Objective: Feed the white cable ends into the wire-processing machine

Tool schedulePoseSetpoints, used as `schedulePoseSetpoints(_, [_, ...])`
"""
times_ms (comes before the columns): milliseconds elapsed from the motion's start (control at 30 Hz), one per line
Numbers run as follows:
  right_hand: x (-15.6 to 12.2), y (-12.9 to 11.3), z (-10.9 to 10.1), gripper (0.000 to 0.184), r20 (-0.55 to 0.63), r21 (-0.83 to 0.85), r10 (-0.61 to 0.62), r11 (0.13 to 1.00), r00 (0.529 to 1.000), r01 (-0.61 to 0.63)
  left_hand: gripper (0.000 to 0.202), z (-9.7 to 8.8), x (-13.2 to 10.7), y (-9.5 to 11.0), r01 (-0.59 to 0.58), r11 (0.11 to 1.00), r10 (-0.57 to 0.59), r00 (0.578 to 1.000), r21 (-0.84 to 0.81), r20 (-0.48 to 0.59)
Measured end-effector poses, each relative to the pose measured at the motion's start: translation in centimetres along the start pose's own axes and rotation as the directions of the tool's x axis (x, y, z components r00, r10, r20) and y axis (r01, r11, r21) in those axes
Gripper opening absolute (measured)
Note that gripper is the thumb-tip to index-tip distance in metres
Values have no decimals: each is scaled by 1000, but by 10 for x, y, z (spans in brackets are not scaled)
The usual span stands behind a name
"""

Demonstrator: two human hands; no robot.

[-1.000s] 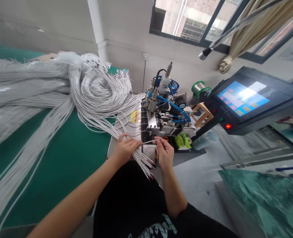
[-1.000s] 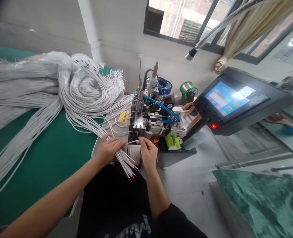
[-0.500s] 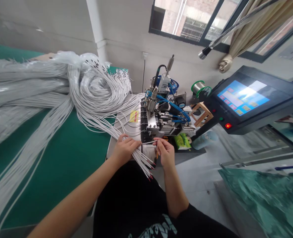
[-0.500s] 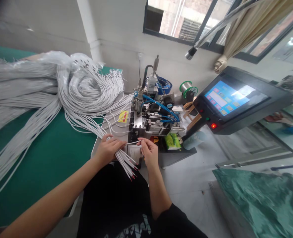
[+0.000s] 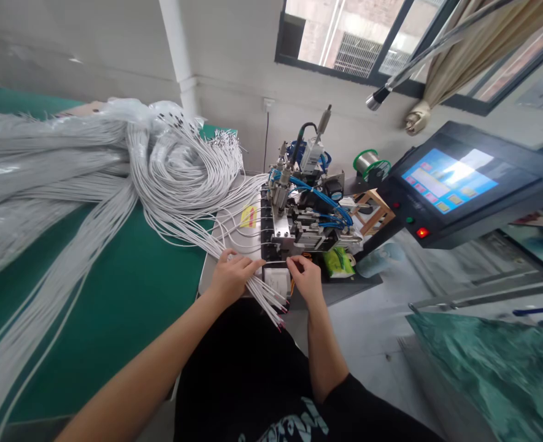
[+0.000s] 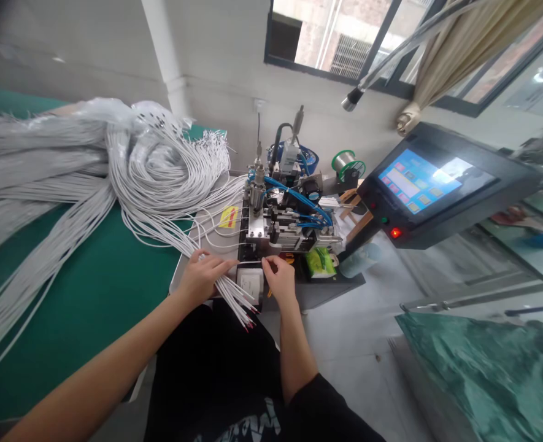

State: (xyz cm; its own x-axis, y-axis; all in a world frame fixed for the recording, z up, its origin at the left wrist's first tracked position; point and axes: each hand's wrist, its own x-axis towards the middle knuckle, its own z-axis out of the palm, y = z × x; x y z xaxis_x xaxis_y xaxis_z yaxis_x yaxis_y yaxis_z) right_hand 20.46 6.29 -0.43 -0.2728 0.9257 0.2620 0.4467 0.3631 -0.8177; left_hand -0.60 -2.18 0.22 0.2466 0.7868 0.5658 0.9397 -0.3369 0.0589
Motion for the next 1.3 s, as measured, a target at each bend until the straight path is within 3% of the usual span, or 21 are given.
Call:
schedulePoseSetpoints(367, [10, 18, 13, 28, 67, 200, 57, 977, 996, -70, 45, 0, 2, 2, 45, 999, -45, 999, 15, 15])
schedulePoseSetpoints(633, [7, 14, 16, 27, 5, 211, 54, 976, 999, -54, 39, -2, 2, 2, 60, 998, -60, 998, -5, 19])
schedulePoseSetpoints(1300, [6, 16, 16, 28, 31, 226, 70, 971, 997, -75, 42, -1, 3, 2, 68, 998, -67, 997, -14, 40])
